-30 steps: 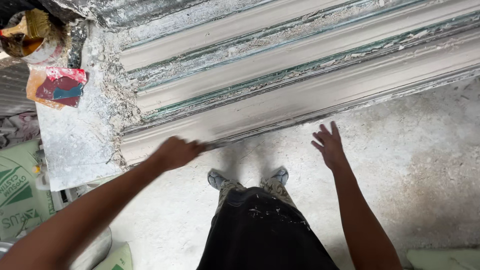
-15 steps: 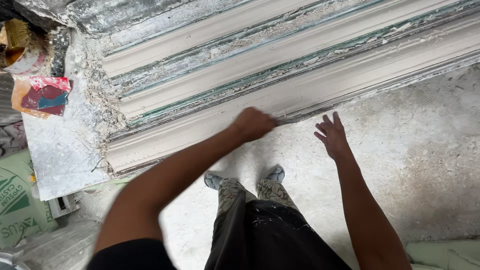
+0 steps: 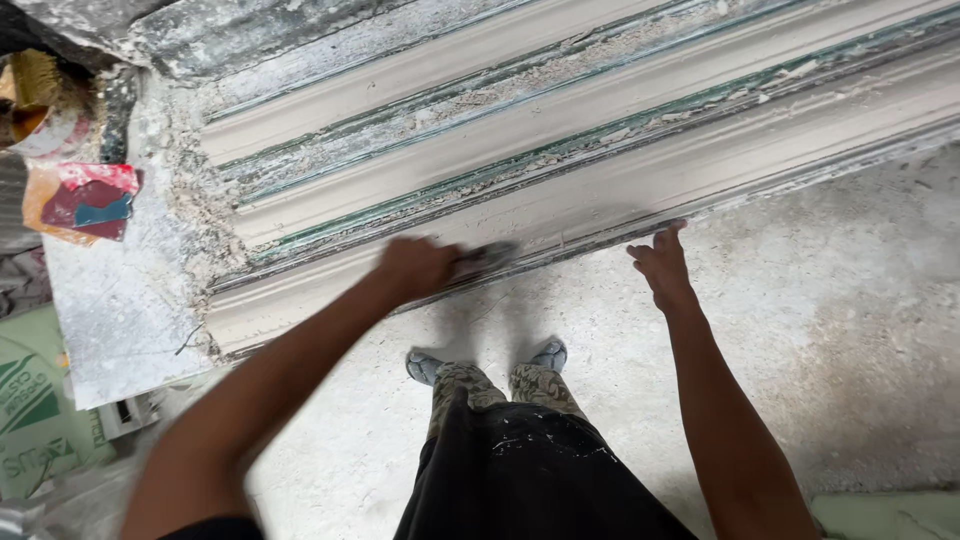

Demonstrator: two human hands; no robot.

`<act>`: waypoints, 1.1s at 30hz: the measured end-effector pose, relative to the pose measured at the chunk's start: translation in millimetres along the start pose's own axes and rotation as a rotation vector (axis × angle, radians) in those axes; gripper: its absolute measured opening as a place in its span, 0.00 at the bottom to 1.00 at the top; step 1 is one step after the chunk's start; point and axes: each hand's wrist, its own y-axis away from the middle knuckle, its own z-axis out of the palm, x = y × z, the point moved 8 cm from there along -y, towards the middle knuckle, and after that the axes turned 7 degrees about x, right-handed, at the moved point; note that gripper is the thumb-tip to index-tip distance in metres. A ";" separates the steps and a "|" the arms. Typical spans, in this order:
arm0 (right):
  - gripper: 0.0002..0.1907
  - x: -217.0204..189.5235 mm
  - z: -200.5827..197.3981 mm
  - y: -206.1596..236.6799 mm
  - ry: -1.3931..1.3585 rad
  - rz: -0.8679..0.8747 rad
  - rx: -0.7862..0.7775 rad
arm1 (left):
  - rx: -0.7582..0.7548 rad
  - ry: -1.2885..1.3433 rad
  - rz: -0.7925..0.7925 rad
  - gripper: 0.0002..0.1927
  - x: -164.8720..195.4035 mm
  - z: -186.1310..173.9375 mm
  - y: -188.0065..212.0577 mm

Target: The person uses a small scraping tool to remove dried plaster residue from decorative gypsum cornice moldings, working along the grooves of each molding piece and brushing debris aside. At the end, the person lifts and repositions a green molding piece on the work stack.

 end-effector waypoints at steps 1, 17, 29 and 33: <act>0.56 -0.9 -2.0 4.0 -0.011 0.027 0.008 | 0.117 0.062 0.049 0.19 27.6 -18.2 -29.4; 0.52 -8.8 -38.0 -8.5 0.125 -0.071 -0.009 | -0.025 0.106 0.024 0.25 -39.0 -1.4 71.5; 0.45 -6.4 -64.8 -7.9 -0.194 0.111 0.020 | 0.355 0.322 0.406 0.22 186.4 -86.1 -124.3; 0.42 -12.2 -71.9 -18.4 -0.295 0.072 0.020 | 0.115 0.144 0.294 0.24 94.1 -56.0 -55.8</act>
